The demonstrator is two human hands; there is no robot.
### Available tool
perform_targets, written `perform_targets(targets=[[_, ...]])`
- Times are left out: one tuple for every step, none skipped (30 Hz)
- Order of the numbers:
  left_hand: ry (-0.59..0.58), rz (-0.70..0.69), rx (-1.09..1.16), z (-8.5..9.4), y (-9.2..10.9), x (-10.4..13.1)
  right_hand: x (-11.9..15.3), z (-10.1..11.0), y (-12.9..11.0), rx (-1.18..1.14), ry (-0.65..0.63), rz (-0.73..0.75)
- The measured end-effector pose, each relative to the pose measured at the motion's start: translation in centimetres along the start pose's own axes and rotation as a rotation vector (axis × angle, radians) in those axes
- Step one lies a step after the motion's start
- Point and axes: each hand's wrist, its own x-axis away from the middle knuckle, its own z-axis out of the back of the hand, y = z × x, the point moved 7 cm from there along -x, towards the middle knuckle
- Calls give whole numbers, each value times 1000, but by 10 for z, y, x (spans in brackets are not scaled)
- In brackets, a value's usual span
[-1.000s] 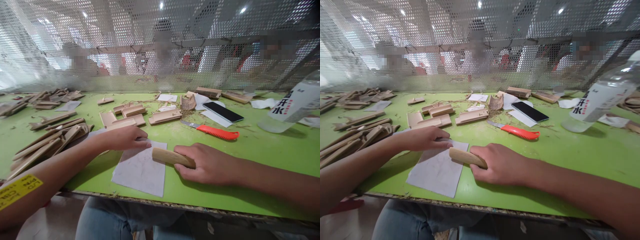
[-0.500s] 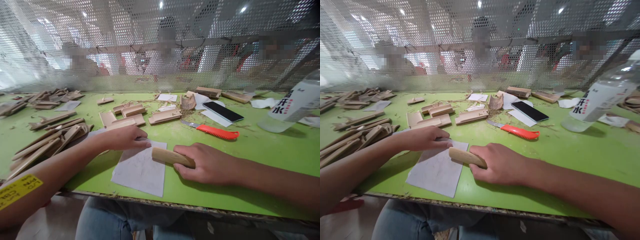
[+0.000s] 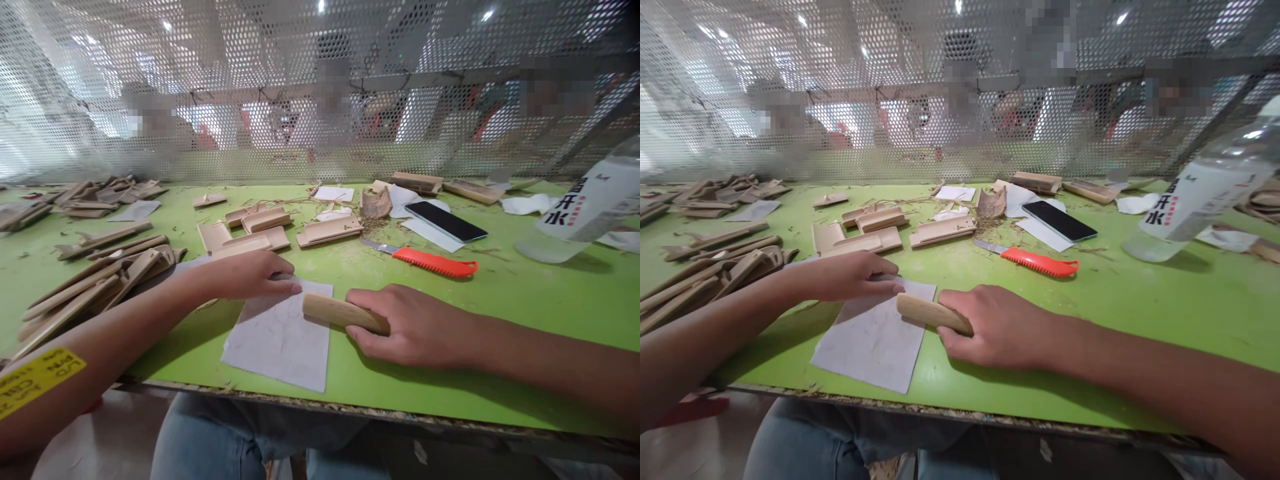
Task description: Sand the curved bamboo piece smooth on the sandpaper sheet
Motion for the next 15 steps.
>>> perform_targets(targets=[[1, -3, -5, 0, 0, 0, 0, 0, 0, -1, -3, -2], [1, -3, -9, 0, 0, -1, 0, 0, 1, -1, -5, -4], [0, -2, -11, 0, -1, -1, 0, 0, 1, 1, -4, -5], [0, -1, -10, 0, -1, -1, 1, 0, 1, 2, -2, -4], [0, 0, -7, -1, -2, -1, 1, 0, 1, 2, -2, -2], [0, 0, -2, -1, -2, -1, 2, 0, 1, -1, -2, 1], [-1, -1, 2, -1, -3, -1, 2, 0, 2, -5, 0, 2], [0, -3, 6, -1, -3, -1, 2, 0, 2, -10, 1, 3], [0, -4, 9, -1, -3, -1, 3, 0, 2, -16, 0, 2], [2, -5, 11, -1, -2, -1, 3, 0, 2, -19, 2, 1], [2, -6, 11, 0, -2, -1, 3, 0, 2, -22, 2, 0], [2, -5, 10, 0, -1, -1, 3, 0, 2, -23, 2, 1], [1, -2, 8, 0, -1, -1, 3, 0, 1, -24, 0, 2], [-2, 1, 5, 0, 0, -1, 3, 0, 1, -24, 0, 3], [-4, 4, 2, 0, 0, -1, 3, 0, 1, -23, 0, 5]])
